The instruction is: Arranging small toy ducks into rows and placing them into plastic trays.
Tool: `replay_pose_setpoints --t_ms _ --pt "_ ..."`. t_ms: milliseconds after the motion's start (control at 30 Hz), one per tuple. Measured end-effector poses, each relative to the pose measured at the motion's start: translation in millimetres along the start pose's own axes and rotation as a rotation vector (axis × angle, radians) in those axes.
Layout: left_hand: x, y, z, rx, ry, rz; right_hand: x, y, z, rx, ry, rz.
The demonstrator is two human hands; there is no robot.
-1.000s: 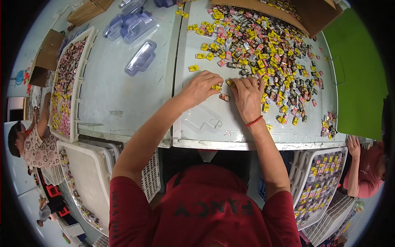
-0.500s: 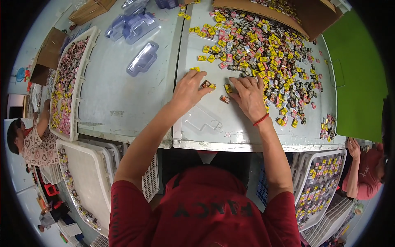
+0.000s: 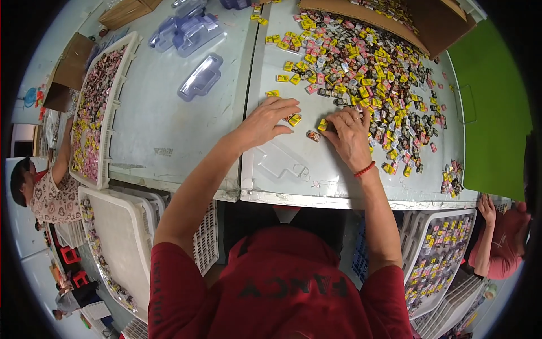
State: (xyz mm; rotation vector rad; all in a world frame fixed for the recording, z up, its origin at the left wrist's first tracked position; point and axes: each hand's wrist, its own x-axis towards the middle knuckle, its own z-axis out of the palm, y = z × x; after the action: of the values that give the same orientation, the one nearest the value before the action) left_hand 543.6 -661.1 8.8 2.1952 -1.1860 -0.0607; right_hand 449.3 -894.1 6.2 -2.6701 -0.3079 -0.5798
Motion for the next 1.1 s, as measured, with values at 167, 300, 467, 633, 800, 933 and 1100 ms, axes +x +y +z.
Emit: replay_pose_setpoints --t_ms 167,300,467,633,800,933,1100 --pt "10 -4 4 -0.097 -0.17 -0.025 -8 -3 -19 -0.069 -0.042 0.011" --pt "3 5 10 -0.116 -0.127 -0.044 -26 -7 -17 -0.134 -0.042 0.001" --pt "0 12 11 -0.166 -0.143 -0.122 -24 -24 -10 -0.136 -0.063 0.011" --pt "-4 16 12 -0.048 0.014 -0.001 -20 -34 3 -0.158 0.013 0.071" --pt "12 27 29 0.063 0.023 0.213 -28 -28 -9 -0.201 0.051 0.122" --pt "20 21 42 0.084 0.015 0.161 -32 -24 -13 -0.203 0.064 0.16" --pt "16 31 17 0.058 0.0 -0.07 -32 -27 -14 -0.172 0.045 0.157"
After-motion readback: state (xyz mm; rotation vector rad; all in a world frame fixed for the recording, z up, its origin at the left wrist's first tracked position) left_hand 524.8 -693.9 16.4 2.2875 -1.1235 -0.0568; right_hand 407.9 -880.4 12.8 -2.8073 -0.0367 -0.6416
